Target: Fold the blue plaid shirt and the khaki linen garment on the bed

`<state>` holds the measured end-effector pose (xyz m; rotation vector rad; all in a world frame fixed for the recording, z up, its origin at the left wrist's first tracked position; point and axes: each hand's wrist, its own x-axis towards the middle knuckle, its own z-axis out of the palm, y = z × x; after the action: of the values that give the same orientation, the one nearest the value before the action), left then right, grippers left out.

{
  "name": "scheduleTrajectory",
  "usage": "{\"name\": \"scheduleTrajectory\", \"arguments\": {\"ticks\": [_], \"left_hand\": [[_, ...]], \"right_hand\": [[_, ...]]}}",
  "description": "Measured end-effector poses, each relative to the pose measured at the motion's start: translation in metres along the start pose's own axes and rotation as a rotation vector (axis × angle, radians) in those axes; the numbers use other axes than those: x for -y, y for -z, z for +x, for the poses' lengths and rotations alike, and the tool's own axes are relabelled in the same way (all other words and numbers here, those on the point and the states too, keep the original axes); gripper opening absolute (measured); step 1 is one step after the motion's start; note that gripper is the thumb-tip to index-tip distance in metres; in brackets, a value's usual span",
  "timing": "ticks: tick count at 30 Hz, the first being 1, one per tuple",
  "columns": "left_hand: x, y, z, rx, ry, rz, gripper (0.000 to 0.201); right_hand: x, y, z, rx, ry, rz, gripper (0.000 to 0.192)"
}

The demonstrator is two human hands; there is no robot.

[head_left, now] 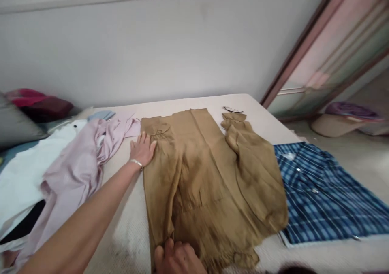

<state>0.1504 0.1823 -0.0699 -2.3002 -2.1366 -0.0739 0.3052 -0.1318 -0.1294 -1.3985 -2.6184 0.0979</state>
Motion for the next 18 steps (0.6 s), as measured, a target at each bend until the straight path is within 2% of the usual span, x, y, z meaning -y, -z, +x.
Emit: {"name": "scheduleTrajectory", "arguments": {"ticks": [2, 5, 8, 10, 12, 13, 15, 17, 18], "left_hand": [[-0.014, -0.01, -0.015, -0.025, -0.07, 0.03, 0.077], [-0.022, -0.022, -0.02, 0.027, -0.074, 0.039, 0.079], [-0.019, -0.027, -0.016, 0.029, -0.066, 0.049, 0.08], [-0.017, -0.027, -0.014, 0.026, -0.068, 0.05, 0.081], [-0.015, -0.027, -0.013, 0.024, -0.071, 0.046, 0.081], [-0.015, -0.026, -0.013, 0.022, -0.074, 0.044, 0.082], [-0.016, -0.026, -0.014, 0.011, -0.079, 0.039, 0.081], [-0.016, -0.025, -0.014, 0.002, -0.083, 0.033, 0.08], [-0.017, -0.025, -0.015, -0.001, -0.084, 0.03, 0.08]], "right_hand": [[-0.002, 0.007, 0.004, 0.095, 0.048, 0.018, 0.025], [-0.009, 0.032, 0.007, 0.167, 0.108, 0.096, 0.021], [-0.026, 0.071, 0.008, 0.215, 0.132, 0.224, 0.031], [-0.05, 0.105, 0.008, 0.242, 0.093, 0.276, 0.035], [-0.09, 0.14, 0.003, 0.23, -0.038, 0.22, 0.027], [-0.114, 0.157, -0.002, 0.201, -0.2, 0.171, 0.022], [-0.17, 0.184, -0.018, 0.082, -0.634, 0.051, 0.023], [-0.225, 0.198, -0.039, 0.012, -0.983, -0.037, 0.037], [-0.249, 0.199, -0.049, 0.002, -1.107, -0.052, 0.045]]}}
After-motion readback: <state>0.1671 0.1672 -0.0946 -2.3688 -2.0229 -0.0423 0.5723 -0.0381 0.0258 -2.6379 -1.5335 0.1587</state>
